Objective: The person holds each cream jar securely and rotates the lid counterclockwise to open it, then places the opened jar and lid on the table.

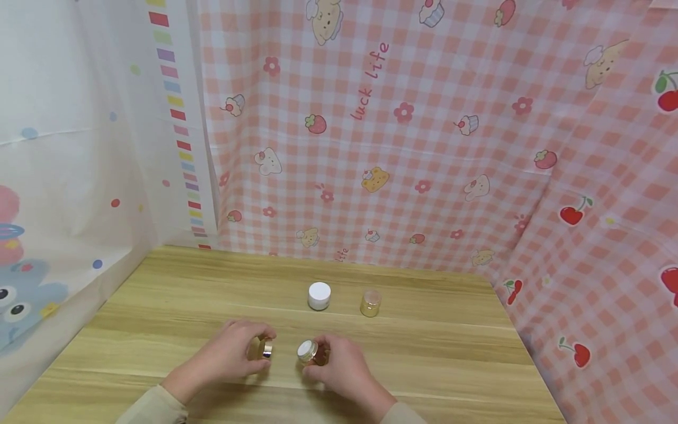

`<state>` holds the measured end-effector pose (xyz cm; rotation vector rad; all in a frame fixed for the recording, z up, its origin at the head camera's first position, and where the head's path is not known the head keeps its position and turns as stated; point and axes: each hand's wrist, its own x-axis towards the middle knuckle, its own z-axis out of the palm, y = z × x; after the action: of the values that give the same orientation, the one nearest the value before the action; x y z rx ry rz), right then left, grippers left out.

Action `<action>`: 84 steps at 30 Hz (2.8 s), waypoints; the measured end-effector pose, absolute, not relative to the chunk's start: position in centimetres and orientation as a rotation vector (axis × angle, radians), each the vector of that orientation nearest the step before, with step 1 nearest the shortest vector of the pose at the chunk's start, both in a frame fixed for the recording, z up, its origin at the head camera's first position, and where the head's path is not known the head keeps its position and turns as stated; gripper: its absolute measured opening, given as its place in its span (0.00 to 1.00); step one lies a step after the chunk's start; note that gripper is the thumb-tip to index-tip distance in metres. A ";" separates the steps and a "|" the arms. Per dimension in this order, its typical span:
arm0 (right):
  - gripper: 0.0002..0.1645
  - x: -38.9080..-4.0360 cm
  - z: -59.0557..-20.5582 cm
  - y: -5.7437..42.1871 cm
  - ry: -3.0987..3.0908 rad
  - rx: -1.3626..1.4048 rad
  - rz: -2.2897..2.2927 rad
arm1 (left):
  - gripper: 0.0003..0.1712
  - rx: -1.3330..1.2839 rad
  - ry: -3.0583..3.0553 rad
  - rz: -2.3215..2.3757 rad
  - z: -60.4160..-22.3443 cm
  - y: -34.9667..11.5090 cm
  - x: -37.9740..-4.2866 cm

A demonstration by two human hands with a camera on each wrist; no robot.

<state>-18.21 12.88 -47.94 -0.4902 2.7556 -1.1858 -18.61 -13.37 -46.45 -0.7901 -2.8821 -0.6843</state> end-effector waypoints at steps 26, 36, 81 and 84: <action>0.24 -18.5 -48.3 12.0 2.699 -0.519 -1.242 | 0.26 -0.789 -2.914 -0.636 -46.6 -13.0 -19.0; 0.24 -18.5 -48.4 11.9 2.705 -0.515 -1.223 | 0.26 -0.803 -2.908 -0.620 -46.6 -13.0 -19.0; 0.23 -19.8 -49.0 10.5 2.726 -0.505 -1.170 | 0.25 -0.755 -2.937 -0.684 -47.2 -12.6 -19.9; 0.23 -20.4 -49.1 10.1 2.703 -0.509 -1.209 | 0.24 -0.728 -2.939 -0.714 -47.3 -12.7 -20.2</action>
<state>-20.41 10.05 -49.05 -0.5086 2.7032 -1.2087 -20.21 -12.70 -47.26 -0.7279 -2.9394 -0.7144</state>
